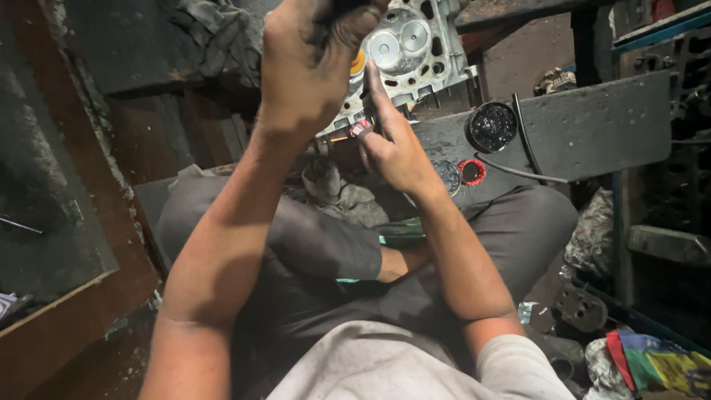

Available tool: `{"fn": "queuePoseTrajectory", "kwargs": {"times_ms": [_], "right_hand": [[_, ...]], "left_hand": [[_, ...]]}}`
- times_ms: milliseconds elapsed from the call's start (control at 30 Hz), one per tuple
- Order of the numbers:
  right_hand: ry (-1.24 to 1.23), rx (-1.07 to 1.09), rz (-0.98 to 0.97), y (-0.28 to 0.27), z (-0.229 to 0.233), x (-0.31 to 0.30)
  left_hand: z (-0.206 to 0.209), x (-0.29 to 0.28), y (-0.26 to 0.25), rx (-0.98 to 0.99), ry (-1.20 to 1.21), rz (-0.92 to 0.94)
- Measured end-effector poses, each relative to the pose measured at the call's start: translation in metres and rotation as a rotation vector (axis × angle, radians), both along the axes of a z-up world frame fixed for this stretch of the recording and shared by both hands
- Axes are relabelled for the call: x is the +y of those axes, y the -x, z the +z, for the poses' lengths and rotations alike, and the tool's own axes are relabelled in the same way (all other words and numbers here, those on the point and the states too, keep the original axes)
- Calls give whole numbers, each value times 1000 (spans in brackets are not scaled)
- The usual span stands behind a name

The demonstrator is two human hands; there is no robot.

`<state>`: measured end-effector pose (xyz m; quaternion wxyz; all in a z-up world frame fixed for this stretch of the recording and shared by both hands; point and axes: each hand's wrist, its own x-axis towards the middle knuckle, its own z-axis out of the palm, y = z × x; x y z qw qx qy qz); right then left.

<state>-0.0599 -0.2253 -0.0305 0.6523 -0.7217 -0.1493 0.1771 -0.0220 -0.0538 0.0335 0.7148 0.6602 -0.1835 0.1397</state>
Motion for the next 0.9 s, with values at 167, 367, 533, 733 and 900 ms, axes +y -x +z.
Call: {"fn": "queuePoseTrajectory", "kwargs": {"times_ms": [167, 367, 533, 733, 900], "right_hand": [[40, -79, 30, -6, -10, -3], [89, -105, 26, -4, -7, -1], [160, -66, -8, -1, 9, 4], [31, 329, -11, 1, 22, 8], [-283, 214, 42, 1, 29, -11]], "left_hand": [[-6, 2, -1, -69, -93, 48], [-5, 1, 0, -73, -141, 55], [1, 3, 3, -99, -210, 99], [0, 3, 3, -103, -178, 88], [-2, 3, 0, -80, -179, 66]]}}
